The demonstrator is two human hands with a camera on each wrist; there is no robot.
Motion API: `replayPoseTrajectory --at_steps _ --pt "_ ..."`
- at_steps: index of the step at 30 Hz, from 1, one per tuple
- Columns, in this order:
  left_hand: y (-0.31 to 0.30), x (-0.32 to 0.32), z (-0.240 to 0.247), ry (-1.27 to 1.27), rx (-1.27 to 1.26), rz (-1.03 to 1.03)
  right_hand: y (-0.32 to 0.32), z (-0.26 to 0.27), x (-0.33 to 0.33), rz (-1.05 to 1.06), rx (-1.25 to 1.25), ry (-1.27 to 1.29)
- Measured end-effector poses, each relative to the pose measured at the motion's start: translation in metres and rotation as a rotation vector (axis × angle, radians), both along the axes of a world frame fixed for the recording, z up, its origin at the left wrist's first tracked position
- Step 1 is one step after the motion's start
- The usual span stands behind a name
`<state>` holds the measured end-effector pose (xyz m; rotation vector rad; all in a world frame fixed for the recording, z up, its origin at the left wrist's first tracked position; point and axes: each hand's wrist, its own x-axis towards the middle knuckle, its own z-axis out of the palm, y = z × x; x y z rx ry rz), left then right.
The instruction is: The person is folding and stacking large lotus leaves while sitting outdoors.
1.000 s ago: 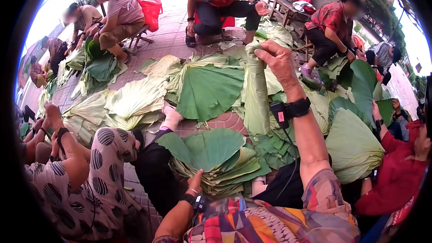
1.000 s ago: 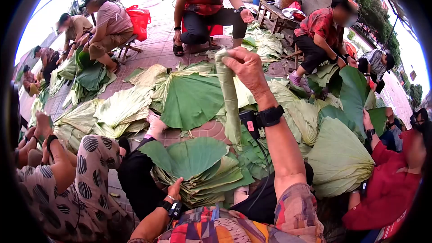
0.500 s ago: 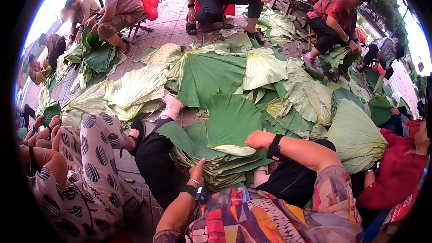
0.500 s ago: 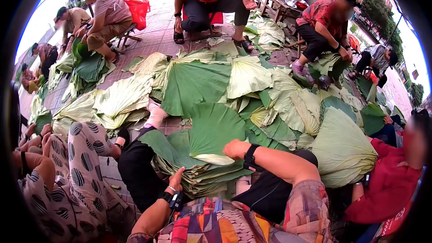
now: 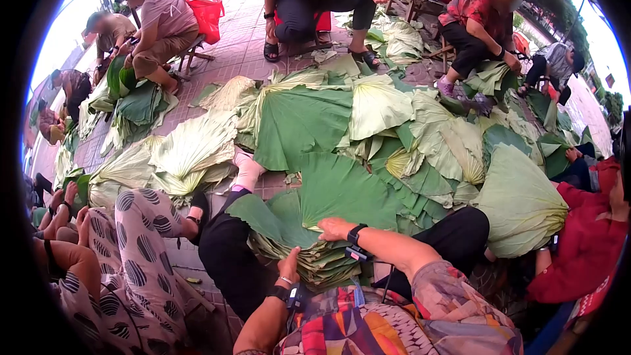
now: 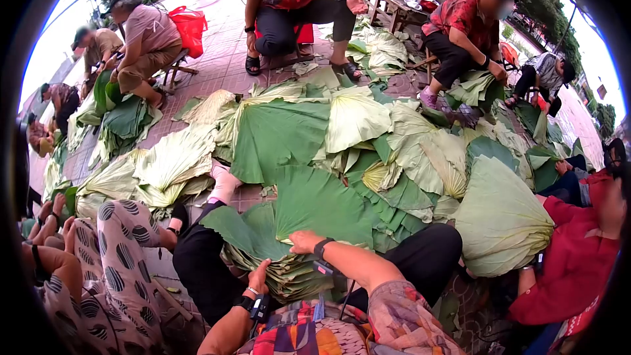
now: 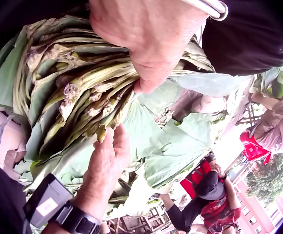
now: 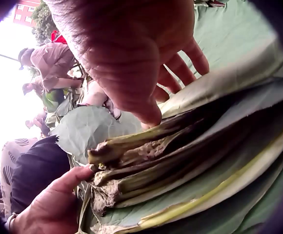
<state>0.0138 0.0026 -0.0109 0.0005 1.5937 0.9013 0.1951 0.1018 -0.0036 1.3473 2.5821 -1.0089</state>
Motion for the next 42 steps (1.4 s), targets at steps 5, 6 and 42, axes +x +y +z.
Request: replayPoseTrajectory --at_steps 5,6,42 --pt "0.000 0.000 -0.004 -0.011 0.047 0.005 0.000 -0.008 -0.005 -0.061 0.107 -0.087" --pt "0.000 -0.001 -0.005 0.015 0.024 -0.002 0.002 -0.010 -0.005 -0.059 0.120 -0.082" --pt "-0.005 -0.037 -0.071 -0.309 0.233 -0.357 0.095 0.245 0.117 -0.797 0.658 0.700"
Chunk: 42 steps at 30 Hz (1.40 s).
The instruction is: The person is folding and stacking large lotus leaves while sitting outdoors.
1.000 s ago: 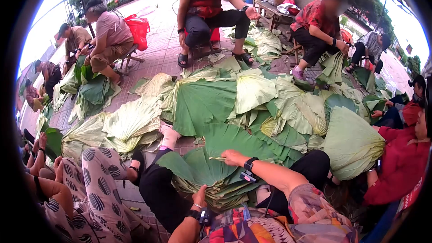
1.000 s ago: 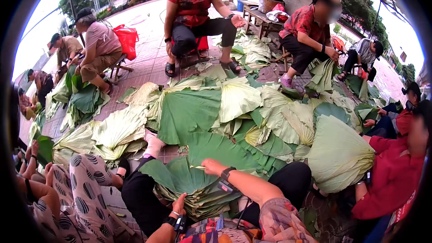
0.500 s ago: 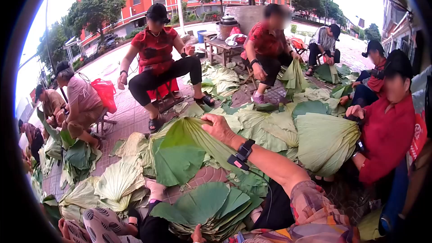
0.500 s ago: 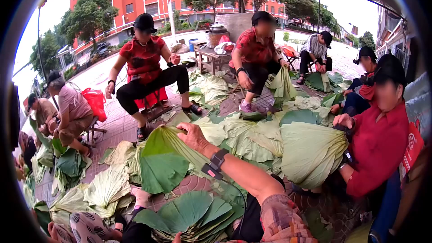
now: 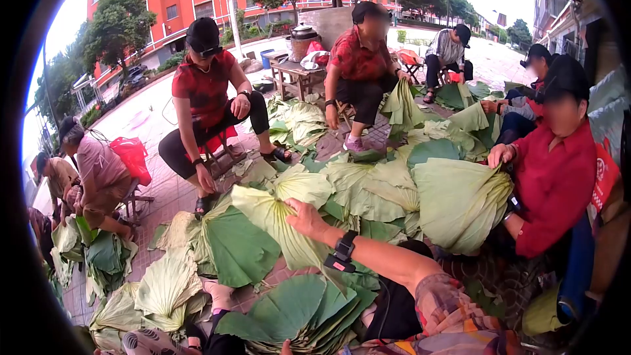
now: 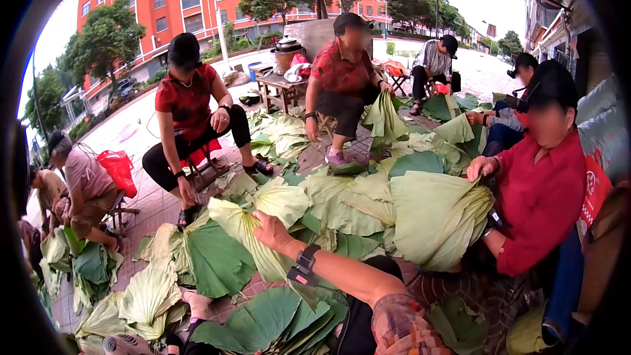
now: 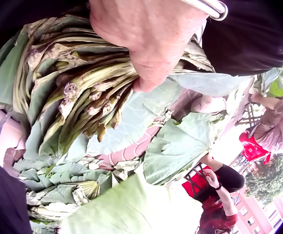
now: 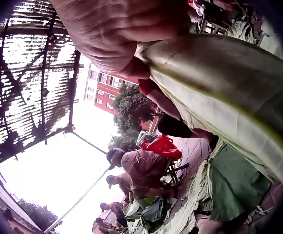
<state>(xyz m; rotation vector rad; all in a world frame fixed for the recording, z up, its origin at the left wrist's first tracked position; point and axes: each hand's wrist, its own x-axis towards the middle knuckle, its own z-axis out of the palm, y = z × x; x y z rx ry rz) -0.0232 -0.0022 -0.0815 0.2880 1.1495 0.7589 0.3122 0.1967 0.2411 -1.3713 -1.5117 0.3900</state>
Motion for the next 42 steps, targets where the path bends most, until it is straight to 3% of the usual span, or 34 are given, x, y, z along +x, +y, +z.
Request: replayPoseTrajectory --at_steps 3,5,14,17,30,36,42 --pt "-0.003 -0.001 0.000 -0.021 0.008 -0.012 0.007 -0.061 0.005 0.137 -0.036 -0.149" --pt "-0.002 -0.003 -0.004 -0.027 0.010 -0.020 0.003 -0.077 0.003 0.393 -0.128 -0.324" --pt "0.002 0.000 -0.001 -0.044 -0.007 -0.039 -0.028 -0.065 -0.036 0.417 -0.207 -0.444" --pt "0.003 0.003 0.000 -0.019 -0.017 -0.037 -0.037 -0.057 -0.049 0.507 -0.101 -0.585" --pt "0.006 0.006 0.002 0.067 -0.035 -0.017 -0.040 -0.069 -0.072 0.688 0.059 -0.552" --pt "0.008 0.007 0.004 0.091 -0.050 -0.021 -0.050 -0.047 -0.080 0.656 -0.054 -0.511" --pt "0.008 0.009 0.005 0.123 -0.052 -0.012 -0.050 -0.026 -0.079 0.543 0.097 -0.349"
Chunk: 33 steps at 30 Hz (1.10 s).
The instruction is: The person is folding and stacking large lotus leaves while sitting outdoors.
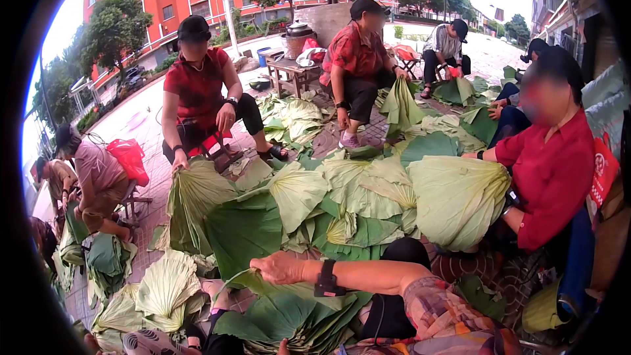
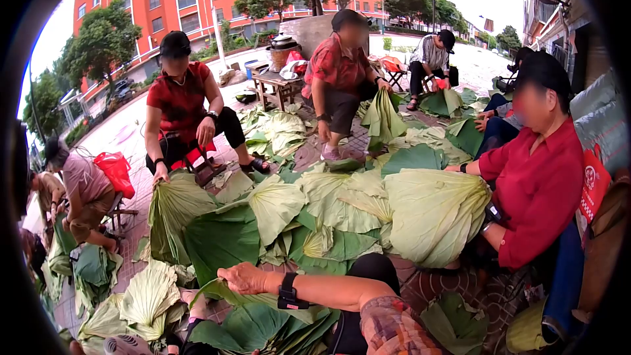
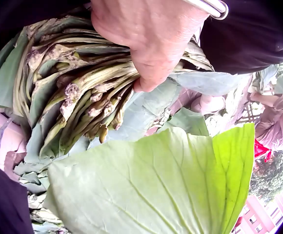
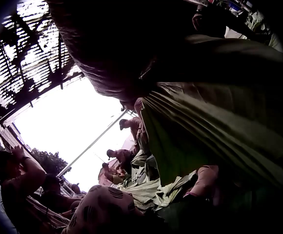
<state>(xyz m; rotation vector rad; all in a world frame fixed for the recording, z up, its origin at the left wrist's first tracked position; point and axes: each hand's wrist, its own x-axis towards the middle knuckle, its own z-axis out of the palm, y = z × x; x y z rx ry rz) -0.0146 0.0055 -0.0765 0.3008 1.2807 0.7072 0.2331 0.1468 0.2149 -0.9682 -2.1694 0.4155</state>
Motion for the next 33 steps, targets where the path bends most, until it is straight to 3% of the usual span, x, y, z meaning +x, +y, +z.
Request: replayPoseTrajectory --at_steps 3,5,8,11,12,13,15,17,18,19,21,23,24,26,28,30,33 --pt "0.001 0.001 0.000 0.025 -0.013 0.003 -0.002 -0.007 0.002 0.004 -0.036 -0.134" --pt "0.002 0.001 -0.001 0.039 -0.024 0.008 -0.003 -0.025 0.002 0.060 -0.059 -0.360" --pt "0.004 0.001 -0.001 0.084 -0.044 0.017 0.001 -0.066 0.003 0.153 -0.053 -0.430" --pt "0.005 0.001 -0.007 0.175 -0.081 0.030 -0.001 -0.112 -0.001 0.128 -0.091 -0.385" --pt "0.005 0.001 -0.008 0.206 -0.098 0.041 -0.005 -0.115 -0.002 0.121 -0.158 -0.390" --pt "0.005 0.000 -0.009 0.243 -0.115 0.051 -0.011 -0.120 0.000 0.164 -0.104 -0.236" --pt "0.005 -0.002 -0.010 0.323 -0.141 0.075 -0.010 -0.129 -0.001 0.203 -0.144 -0.261" --pt "0.008 0.011 0.037 0.341 -0.131 0.050 -0.001 -0.133 -0.006 0.186 -0.180 -0.369" --pt "0.004 0.017 0.070 0.339 -0.134 0.011 0.007 -0.139 -0.002 0.278 -0.188 -0.110" --pt "-0.004 0.007 0.045 0.282 -0.131 0.055 0.007 -0.111 0.000 0.238 -0.160 -0.247" --pt "0.008 -0.002 -0.008 0.187 -0.099 0.110 0.019 -0.070 0.008 0.228 -0.212 -0.014" --pt "0.003 0.001 -0.001 0.177 -0.103 0.150 0.031 -0.029 0.017 0.042 -0.280 -0.012" --pt "0.002 0.002 -0.003 0.169 -0.122 0.167 0.032 -0.011 0.023 -0.089 -0.405 0.161" --pt "0.002 0.000 -0.007 0.179 -0.136 0.172 0.042 -0.001 0.035 -0.253 -0.347 0.508" --pt "-0.001 0.011 0.026 0.271 -0.149 0.170 0.073 -0.029 0.052 -0.254 -0.309 1.011" --pt "-0.002 0.010 0.025 0.155 -0.117 0.222 0.083 -0.041 0.074 -0.345 -0.430 1.222" --pt "-0.002 0.015 0.040 0.200 -0.163 0.240 0.080 -0.065 0.103 -0.556 -0.729 1.295"
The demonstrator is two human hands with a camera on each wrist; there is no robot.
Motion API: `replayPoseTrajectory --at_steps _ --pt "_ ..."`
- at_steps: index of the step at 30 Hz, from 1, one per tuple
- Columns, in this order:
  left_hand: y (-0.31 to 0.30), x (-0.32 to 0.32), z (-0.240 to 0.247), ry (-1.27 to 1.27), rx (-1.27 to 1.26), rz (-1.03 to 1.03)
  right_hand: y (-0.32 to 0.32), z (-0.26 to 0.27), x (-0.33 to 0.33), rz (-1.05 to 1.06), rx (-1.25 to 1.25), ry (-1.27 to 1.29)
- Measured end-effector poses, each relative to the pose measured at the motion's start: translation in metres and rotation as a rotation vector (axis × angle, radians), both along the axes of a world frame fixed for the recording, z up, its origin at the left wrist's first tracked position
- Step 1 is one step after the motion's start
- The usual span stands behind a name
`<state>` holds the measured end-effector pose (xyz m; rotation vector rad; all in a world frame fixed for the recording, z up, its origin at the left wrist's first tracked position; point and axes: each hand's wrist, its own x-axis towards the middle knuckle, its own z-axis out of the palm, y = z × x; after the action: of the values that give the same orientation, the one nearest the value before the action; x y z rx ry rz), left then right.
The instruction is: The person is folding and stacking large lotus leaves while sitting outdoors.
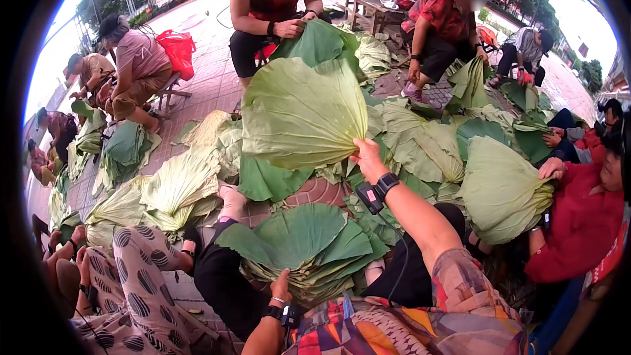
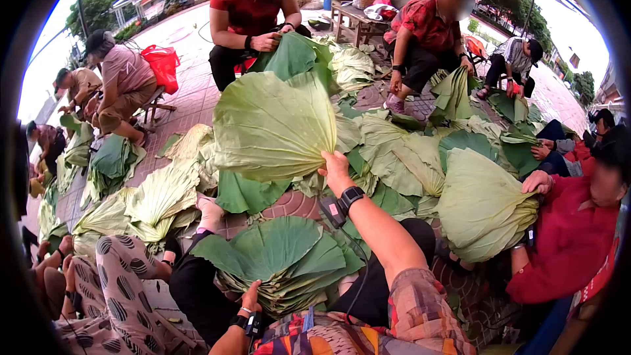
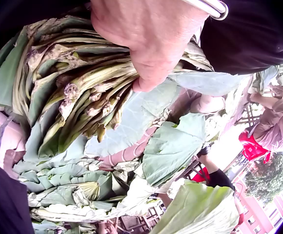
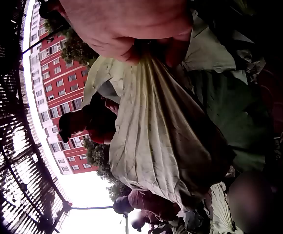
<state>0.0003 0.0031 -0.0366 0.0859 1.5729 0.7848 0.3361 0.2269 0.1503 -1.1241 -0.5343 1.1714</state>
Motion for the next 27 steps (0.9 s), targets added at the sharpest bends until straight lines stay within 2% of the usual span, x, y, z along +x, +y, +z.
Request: replayPoseTrajectory --at_steps 2,5,7,11,14,15,17,18,20,23,25,27 --pt "0.000 0.000 0.003 -0.007 0.024 -0.009 -0.004 -0.030 0.012 0.036 -0.160 0.058" --pt "0.000 0.002 0.013 0.032 -0.013 -0.018 -0.014 -0.083 0.023 0.062 -0.382 0.007" --pt "0.000 0.002 0.017 0.013 0.004 -0.020 -0.025 -0.090 0.020 0.144 -0.511 0.005" --pt "-0.001 0.005 0.020 0.085 0.009 -0.017 -0.023 -0.089 0.013 0.164 -0.492 0.069" --pt "-0.001 0.002 0.003 0.066 0.005 -0.004 -0.016 -0.087 0.007 0.105 -0.398 0.146" --pt "-0.001 0.003 0.010 0.032 0.017 0.006 -0.015 -0.084 0.001 0.108 -0.401 0.149" --pt "-0.001 0.007 0.024 0.048 0.008 0.009 -0.008 -0.077 -0.010 0.024 -0.224 0.044" --pt "-0.001 0.010 0.033 0.039 0.013 0.025 -0.004 -0.066 -0.013 0.078 -0.178 -0.060" --pt "-0.001 0.008 0.024 0.016 0.020 0.060 0.004 -0.040 -0.019 0.101 0.006 -0.076" --pt "0.001 0.021 0.073 0.114 -0.042 0.026 0.015 -0.001 -0.024 0.037 0.185 0.016" --pt "-0.001 0.014 0.046 0.119 -0.029 0.021 0.014 0.017 -0.022 0.027 0.222 0.030" --pt "-0.002 0.005 0.010 -0.038 0.073 0.071 0.013 0.021 -0.018 -0.033 0.237 0.079"
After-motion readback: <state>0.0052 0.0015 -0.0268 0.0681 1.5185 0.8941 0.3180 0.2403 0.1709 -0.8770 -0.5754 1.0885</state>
